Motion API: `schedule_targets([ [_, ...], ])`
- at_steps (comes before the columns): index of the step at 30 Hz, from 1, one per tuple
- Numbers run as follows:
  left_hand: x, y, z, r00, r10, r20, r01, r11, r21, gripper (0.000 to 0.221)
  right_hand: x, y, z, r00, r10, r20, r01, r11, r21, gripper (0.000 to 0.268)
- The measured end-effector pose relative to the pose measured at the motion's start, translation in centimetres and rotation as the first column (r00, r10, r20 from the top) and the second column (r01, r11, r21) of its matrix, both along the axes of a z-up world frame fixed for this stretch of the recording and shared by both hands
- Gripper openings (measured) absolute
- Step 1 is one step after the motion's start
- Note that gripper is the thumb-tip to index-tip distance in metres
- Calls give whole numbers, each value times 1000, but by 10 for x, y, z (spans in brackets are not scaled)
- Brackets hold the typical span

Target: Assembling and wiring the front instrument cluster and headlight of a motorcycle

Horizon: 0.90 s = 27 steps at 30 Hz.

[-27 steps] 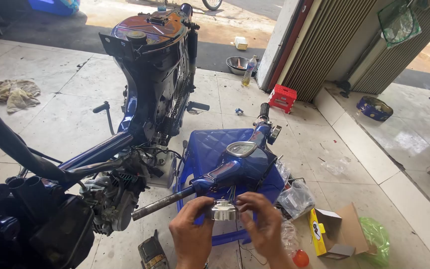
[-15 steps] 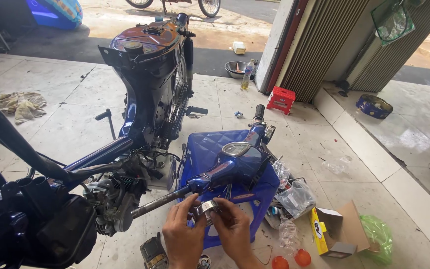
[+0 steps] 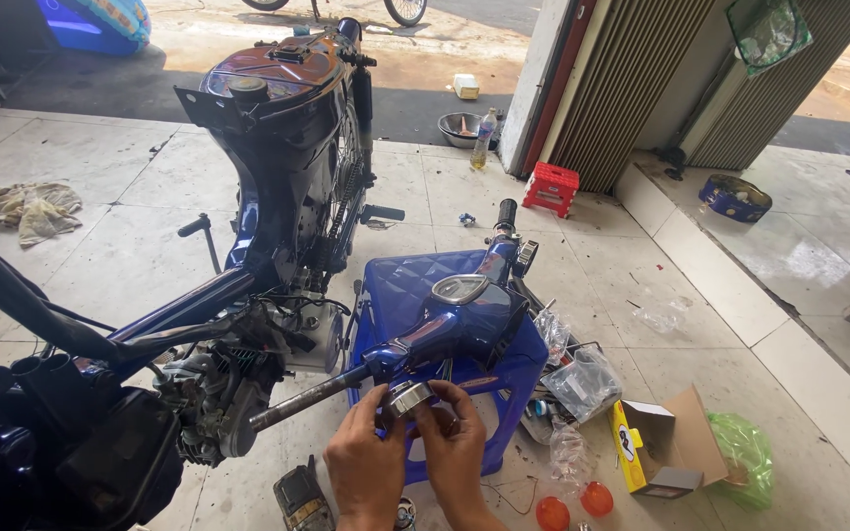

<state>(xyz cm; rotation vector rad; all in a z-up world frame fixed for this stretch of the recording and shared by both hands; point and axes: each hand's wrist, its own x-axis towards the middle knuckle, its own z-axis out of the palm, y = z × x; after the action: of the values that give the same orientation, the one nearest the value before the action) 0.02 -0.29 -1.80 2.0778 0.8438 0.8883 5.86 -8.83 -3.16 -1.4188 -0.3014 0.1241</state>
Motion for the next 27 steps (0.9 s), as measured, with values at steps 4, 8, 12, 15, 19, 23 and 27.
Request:
schedule_targets([
  [4,6,0,-10,995,53,86,-61,993,96,43,10,0,-1,972,-87,219,108,990,-89,24],
  [8,13,2,-19,991,80,107,-91,990,105,41,20,0,-6,975,-74,208,103,986,-128,24],
  [12,17,1,-19,978,96,185,-117,988,103,31,24,1,-5,955,-79,286,113,988,-105,24],
  [15,17,0,-15,978,89,189,-104,992,73,35,28,1,-11,944,-94,317,126,988,-84,24],
  [19,17,-1,-14,983,31,181,-38,999,33,35,37,2,-13,933,-105,344,138,988,-73,22],
  [23,12,-1,-5,979,27,203,-17,999,-51,45,47,2,-8,984,-50,171,59,997,-48,20],
  [27,2,13,2,999,42,31,-51,928,370,86,46,2,0,998,-14,62,16,999,-43,19],
])
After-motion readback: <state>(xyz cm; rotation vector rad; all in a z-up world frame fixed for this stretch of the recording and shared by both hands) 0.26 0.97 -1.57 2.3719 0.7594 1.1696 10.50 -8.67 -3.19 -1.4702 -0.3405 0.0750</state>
